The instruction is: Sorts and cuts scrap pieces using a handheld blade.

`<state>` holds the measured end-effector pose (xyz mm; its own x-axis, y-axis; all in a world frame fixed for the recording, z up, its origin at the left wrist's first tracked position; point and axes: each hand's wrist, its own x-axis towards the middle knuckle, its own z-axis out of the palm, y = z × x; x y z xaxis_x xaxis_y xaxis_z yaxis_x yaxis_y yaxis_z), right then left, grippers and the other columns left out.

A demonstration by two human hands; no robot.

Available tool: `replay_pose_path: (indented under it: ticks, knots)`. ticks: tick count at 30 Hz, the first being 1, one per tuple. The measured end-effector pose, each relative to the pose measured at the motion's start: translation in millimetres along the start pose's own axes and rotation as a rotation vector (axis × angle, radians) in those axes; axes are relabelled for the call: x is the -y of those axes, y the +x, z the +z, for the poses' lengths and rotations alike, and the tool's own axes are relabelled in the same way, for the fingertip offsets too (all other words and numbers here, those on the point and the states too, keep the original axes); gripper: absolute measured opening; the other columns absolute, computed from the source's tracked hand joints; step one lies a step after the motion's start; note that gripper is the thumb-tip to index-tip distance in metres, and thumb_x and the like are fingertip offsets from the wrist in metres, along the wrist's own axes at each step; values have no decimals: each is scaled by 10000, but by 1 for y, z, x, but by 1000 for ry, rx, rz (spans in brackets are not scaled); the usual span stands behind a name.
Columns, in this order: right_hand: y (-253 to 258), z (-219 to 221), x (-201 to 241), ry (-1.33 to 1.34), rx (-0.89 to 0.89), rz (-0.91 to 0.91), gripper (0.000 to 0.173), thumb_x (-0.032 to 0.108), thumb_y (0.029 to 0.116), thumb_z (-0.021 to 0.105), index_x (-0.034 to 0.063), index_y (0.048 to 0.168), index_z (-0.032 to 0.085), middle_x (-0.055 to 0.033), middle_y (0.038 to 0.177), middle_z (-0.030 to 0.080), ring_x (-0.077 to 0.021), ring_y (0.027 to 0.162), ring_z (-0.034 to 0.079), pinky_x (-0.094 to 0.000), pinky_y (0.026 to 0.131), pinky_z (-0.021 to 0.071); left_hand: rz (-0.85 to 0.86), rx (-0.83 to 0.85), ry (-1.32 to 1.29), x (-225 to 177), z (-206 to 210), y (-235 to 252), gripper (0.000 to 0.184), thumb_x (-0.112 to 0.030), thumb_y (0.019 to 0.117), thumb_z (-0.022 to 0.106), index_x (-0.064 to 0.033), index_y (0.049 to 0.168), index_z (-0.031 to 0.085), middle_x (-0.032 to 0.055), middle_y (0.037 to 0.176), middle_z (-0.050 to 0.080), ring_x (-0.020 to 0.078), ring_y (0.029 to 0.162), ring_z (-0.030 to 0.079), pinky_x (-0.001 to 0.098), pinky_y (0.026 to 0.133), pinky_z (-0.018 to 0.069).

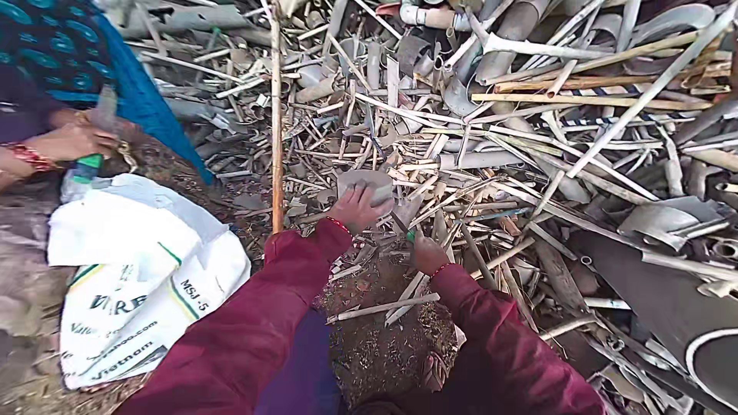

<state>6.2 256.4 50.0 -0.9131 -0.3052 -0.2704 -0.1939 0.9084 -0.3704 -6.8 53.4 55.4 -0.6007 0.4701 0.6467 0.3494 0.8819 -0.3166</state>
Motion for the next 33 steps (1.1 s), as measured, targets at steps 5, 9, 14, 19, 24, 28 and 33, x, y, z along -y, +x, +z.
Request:
replay_pose_path:
  ticks: [5,9,14,19,24,28,33]
  knots:
    - [9,-32,-15,-208,232,-64,475,275,1065,549,-76,1384,528,-313,1384,556,-447,1309,541,-615,1071,409,133,-7,279,15,-15,-11,571,26,844,697,-238,1350,688,331,1195,657,531,1098,653,589,899,544]
    - [26,-61,-26,254,-281,92,480,254,1119,413,-86,1457,441,-293,1314,619,-386,1230,628,-531,1046,467,201,235,292,31,-24,-13,518,53,933,593,-212,1370,674,347,1266,630,553,1158,622,624,945,517]
    - [55,-33,-4,480,-162,-311,500,318,1127,392,-31,1485,410,-219,999,661,-311,833,684,-465,789,567,330,53,336,50,20,-34,504,30,883,651,-294,1261,726,263,1114,702,465,1037,699,559,846,573]
    - [59,-18,1,489,-219,-230,435,307,1122,414,-41,1363,516,-182,949,645,-270,783,667,-424,745,562,337,258,142,48,64,-38,546,31,929,620,-313,1350,677,319,1255,649,528,1135,649,627,877,546]
    - [83,-27,-24,405,62,-40,451,331,1125,411,-3,1421,476,-202,1043,617,-274,783,635,-443,771,545,450,-68,126,44,107,-20,567,-20,955,579,-469,1288,675,159,1146,715,334,1100,693,486,888,543]
    - [92,-20,-50,857,-400,30,303,286,1127,402,4,1203,485,-28,580,494,-110,411,532,-272,432,522,508,91,-27,35,117,-7,584,21,955,595,-422,1326,675,223,1287,659,393,1175,652,539,923,526]
    - [106,-19,-56,546,41,93,368,326,1110,465,20,1307,517,-56,726,528,-130,494,515,-288,490,480,427,212,-135,30,117,11,543,-38,979,603,-394,1388,638,166,1385,630,381,1271,591,601,1034,418]
